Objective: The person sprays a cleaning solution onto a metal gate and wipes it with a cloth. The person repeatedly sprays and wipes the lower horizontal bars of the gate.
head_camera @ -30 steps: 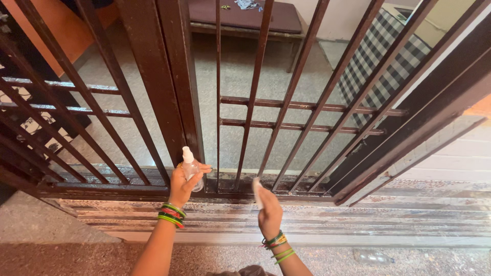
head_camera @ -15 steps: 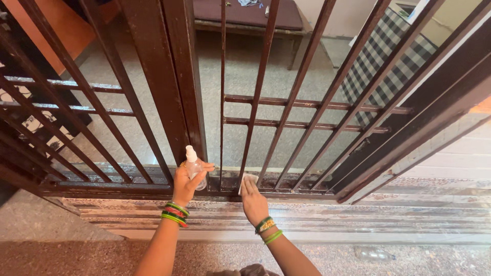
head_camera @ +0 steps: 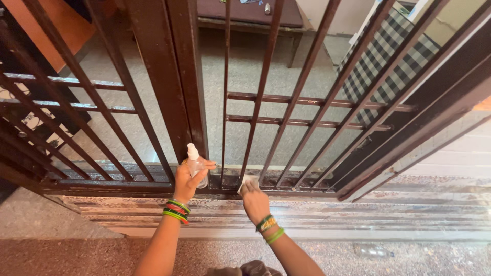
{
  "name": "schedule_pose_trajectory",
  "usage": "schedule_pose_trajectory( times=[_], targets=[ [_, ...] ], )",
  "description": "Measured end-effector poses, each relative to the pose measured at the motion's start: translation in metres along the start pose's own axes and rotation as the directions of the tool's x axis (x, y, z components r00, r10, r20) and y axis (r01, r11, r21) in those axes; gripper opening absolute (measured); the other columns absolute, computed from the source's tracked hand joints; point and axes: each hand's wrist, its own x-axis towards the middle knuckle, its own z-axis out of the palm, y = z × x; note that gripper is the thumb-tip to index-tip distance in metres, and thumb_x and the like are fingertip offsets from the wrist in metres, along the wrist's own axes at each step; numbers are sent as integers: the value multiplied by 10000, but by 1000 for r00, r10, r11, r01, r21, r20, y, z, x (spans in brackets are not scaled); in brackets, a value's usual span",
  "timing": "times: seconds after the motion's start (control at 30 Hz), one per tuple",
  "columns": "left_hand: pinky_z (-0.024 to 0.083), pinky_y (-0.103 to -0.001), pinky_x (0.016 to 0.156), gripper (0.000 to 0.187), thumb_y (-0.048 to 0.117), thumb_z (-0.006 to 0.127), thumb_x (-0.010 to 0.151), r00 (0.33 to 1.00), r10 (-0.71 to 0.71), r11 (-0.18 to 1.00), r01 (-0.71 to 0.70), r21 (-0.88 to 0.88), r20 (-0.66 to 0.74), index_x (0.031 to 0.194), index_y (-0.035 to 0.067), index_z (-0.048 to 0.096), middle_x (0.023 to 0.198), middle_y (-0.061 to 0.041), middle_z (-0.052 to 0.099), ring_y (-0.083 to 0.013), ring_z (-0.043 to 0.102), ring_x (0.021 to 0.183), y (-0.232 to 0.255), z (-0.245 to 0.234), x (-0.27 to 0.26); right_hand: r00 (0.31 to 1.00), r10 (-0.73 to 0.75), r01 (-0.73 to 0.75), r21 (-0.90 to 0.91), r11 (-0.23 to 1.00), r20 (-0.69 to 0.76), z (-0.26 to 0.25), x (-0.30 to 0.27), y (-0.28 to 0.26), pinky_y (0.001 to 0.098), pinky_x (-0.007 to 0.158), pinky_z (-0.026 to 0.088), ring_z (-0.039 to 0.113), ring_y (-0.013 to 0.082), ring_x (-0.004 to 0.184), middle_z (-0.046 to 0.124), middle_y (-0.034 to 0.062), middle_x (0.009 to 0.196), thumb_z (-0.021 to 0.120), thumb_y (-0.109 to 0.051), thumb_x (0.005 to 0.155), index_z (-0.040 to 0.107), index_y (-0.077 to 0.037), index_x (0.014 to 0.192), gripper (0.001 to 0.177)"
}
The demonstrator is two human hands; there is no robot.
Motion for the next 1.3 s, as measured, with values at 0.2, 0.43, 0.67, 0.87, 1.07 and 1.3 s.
schedule_pose_trajectory(
  times=[0.2, 0.43, 0.67, 0.87, 1.07, 1.3],
  targets=[
    [559, -384, 947, 301, 170, 692, 902, 1000, 20, 1000, -20, 7, 11, 1091, -60, 650, 1084, -201, 763, -275, 764, 1027, 0, -1, 0, 938, 301, -134, 619, 774, -173, -35, -25, -34, 418, 1016, 532, 661, 340, 1213, 687, 181, 1318, 535, 83, 823, 658, -37, 1322, 529],
    [583, -384, 926, 272, 161, 702, 894, 1000, 18, 999, -18, -30, 4, 1051, -53, 641, 1068, -199, 761, -274, 764, 1008, -4, -1, 1, 978, -124, 164, 257, 952, -165, 3, 1, -48, 422, 1154, 410, 460, 368, 1428, 510, 235, 1499, 510, 58, 843, 505, 50, 1434, 591],
    [582, -381, 930, 260, 160, 701, 896, 999, 44, 999, -45, 19, 21, 1033, -56, 651, 1054, -202, 769, -269, 768, 1009, -1, -2, 0, 997, -69, 65, 212, 975, 15, 27, 21, -46, 376, 1109, 421, 407, 354, 1443, 447, 234, 1536, 475, 29, 819, 459, 83, 1455, 639],
    [590, -372, 905, 272, 181, 699, 886, 999, 29, 1000, -29, 6, 21, 1017, -52, 644, 1071, -195, 767, -259, 770, 980, 6, -2, 3, 996, -61, 51, 129, 990, 72, 9, 3, -57, 366, 1016, 474, 424, 340, 1430, 476, 213, 1526, 475, -27, 883, 508, 49, 1420, 543],
    [576, -372, 925, 278, 187, 688, 897, 999, 31, 999, -32, 26, 39, 1032, -55, 666, 1074, -196, 770, -261, 762, 1003, 9, -2, 4, 997, -11, 2, 126, 992, 75, 15, 25, -56, 370, 1028, 481, 446, 327, 1414, 504, 213, 1494, 471, -33, 892, 534, 58, 1397, 517],
    [563, -385, 937, 294, 186, 690, 892, 999, 22, 1000, -22, -8, 41, 1058, -51, 643, 1078, -192, 760, -278, 764, 1014, 3, -3, 2, 986, 130, -166, 468, 868, 107, 6, -8, -50, 446, 887, 520, 632, 367, 1094, 720, 172, 1198, 506, -88, 916, 694, -92, 1288, 416]
  ],
)
